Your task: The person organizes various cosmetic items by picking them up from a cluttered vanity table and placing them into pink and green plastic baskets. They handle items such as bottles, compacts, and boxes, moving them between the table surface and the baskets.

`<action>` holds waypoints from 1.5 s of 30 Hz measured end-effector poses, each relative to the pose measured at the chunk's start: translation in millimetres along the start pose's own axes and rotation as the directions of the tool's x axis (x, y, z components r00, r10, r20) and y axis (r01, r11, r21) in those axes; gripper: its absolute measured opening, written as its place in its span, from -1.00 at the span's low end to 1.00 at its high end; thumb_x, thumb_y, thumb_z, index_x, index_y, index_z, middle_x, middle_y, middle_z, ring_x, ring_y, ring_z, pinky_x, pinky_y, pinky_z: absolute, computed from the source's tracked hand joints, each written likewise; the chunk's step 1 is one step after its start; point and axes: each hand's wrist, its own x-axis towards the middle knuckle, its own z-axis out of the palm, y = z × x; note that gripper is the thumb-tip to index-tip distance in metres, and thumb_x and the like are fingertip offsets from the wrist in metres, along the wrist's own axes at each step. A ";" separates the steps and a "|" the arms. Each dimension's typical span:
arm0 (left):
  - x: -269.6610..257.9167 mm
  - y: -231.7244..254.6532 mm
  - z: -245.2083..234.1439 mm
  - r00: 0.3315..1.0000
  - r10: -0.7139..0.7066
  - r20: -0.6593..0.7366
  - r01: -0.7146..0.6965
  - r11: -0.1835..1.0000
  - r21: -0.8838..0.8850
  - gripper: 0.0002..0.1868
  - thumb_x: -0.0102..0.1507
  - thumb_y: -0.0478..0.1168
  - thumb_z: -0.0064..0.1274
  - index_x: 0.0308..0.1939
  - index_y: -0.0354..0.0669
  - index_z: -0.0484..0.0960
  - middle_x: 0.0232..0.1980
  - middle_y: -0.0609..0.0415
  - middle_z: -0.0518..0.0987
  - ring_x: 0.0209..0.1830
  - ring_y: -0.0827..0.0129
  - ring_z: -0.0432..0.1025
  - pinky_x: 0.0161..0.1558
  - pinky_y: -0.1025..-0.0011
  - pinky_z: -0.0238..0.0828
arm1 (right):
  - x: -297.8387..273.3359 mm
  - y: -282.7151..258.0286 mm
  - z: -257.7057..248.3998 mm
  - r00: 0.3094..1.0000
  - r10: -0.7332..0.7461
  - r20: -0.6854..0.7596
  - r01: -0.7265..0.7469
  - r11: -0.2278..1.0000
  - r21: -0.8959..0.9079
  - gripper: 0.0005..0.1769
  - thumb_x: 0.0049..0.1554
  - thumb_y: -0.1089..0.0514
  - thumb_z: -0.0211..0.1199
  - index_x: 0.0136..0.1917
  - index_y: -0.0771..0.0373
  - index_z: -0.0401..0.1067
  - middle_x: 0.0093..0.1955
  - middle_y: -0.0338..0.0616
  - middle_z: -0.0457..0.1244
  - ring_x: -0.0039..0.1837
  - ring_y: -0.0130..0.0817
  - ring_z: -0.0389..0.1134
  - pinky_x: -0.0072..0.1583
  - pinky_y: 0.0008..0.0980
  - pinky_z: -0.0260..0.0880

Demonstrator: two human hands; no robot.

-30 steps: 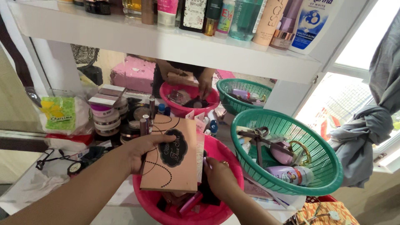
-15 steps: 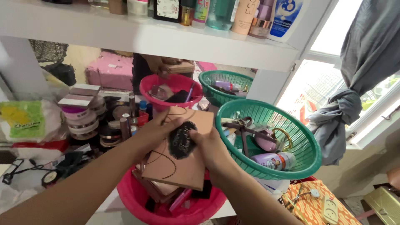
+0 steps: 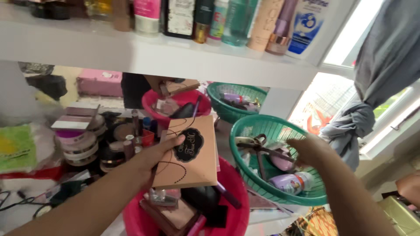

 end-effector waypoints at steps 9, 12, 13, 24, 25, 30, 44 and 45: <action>-8.5 17.1 -29.6 1.000 0.023 -0.008 -0.023 1.000 0.009 -0.49 0.16 -0.01 0.24 0.12 -0.18 0.63 -0.01 -0.05 0.74 -0.11 0.20 0.65 0.01 0.18 0.64 | 10.2 -24.4 108.7 0.708 0.632 0.314 -0.692 0.532 0.488 -0.05 -0.13 0.06 0.58 0.41 0.21 0.15 0.09 0.21 0.33 -0.03 -0.07 0.43 -0.02 -0.11 0.51; -10.0 19.9 -28.7 1.000 -0.009 0.027 0.007 0.999 0.050 -0.47 0.17 0.00 0.23 0.13 -0.21 0.64 -0.02 -0.07 0.75 -0.12 0.20 0.65 -0.01 0.18 0.64 | -4.5 -34.0 87.8 0.603 0.751 0.269 -0.649 0.264 0.714 0.01 -0.13 0.09 0.62 0.41 0.32 0.07 0.14 0.27 0.27 0.06 0.01 0.39 0.04 -0.07 0.49; -11.5 20.6 -28.8 0.999 -0.025 0.045 0.022 0.998 0.061 -0.48 0.16 0.00 0.22 0.12 -0.21 0.64 -0.02 -0.07 0.75 -0.12 0.20 0.66 -0.02 0.18 0.64 | -11.1 -35.6 77.4 0.589 0.779 0.217 -0.569 0.209 0.796 0.04 -0.13 0.10 0.64 0.41 0.35 0.04 0.15 0.29 0.25 0.09 0.04 0.37 0.06 -0.06 0.49; -17.2 23.1 -6.5 0.991 -0.061 0.120 0.046 0.991 0.126 -0.54 0.21 -0.03 0.16 0.12 -0.19 0.63 -0.06 -0.02 0.74 -0.19 0.27 0.65 -0.09 0.25 0.64 | -79.1 -70.5 -193.2 0.429 0.430 -0.795 0.726 0.360 0.586 -0.53 0.08 0.31 0.36 0.24 0.32 0.32 0.10 -0.12 0.36 0.07 -0.37 0.48 0.14 -0.37 0.55; -18.7 25.6 -2.2 0.986 -0.061 0.154 0.039 0.989 0.142 -0.53 0.21 -0.03 0.16 0.12 -0.20 0.63 -0.06 -0.03 0.75 -0.19 0.27 0.66 -0.09 0.26 0.64 | -81.1 -79.8 -212.5 0.451 0.409 -0.794 0.735 0.335 0.590 -0.53 0.09 0.29 0.37 0.22 0.30 0.29 0.10 -0.13 0.35 0.06 -0.38 0.50 0.13 -0.36 0.55; -23.7 35.9 16.6 0.995 -0.018 0.094 -0.004 0.974 0.227 -0.54 0.21 -0.05 0.14 0.13 -0.19 0.64 -0.05 -0.02 0.77 -0.14 0.26 0.66 -0.04 0.26 0.65 | -78.3 -127.7 -216.4 0.748 0.193 -0.635 0.614 0.162 0.773 -0.51 0.16 0.05 0.31 0.26 0.33 0.34 0.09 -0.06 0.34 0.02 -0.33 0.42 0.04 -0.27 0.52; 26.1 -10.9 11.9 0.972 -0.076 0.224 0.065 0.996 0.058 -0.61 0.34 -0.02 -0.08 0.07 -0.20 0.61 -0.08 -0.05 0.72 -0.20 0.22 0.62 -0.11 0.19 0.59 | -99.3 -244.7 -95.1 0.699 0.121 -0.705 0.659 0.272 0.701 -0.08 0.11 -0.05 0.33 0.57 0.19 -0.05 0.41 0.00 0.16 0.48 -0.21 0.18 0.41 -0.13 0.21; 20.8 -11.7 10.5 0.979 -0.067 0.193 0.061 0.997 0.036 -0.59 0.32 -0.01 -0.10 0.07 -0.20 0.62 -0.08 -0.07 0.73 -0.20 0.21 0.64 -0.09 0.20 0.60 | -92.0 -226.6 -103.1 0.706 0.257 -0.660 0.584 0.315 0.748 -0.24 0.22 -0.15 0.14 0.56 0.15 0.02 0.34 -0.05 0.23 0.44 -0.28 0.26 0.42 -0.17 0.24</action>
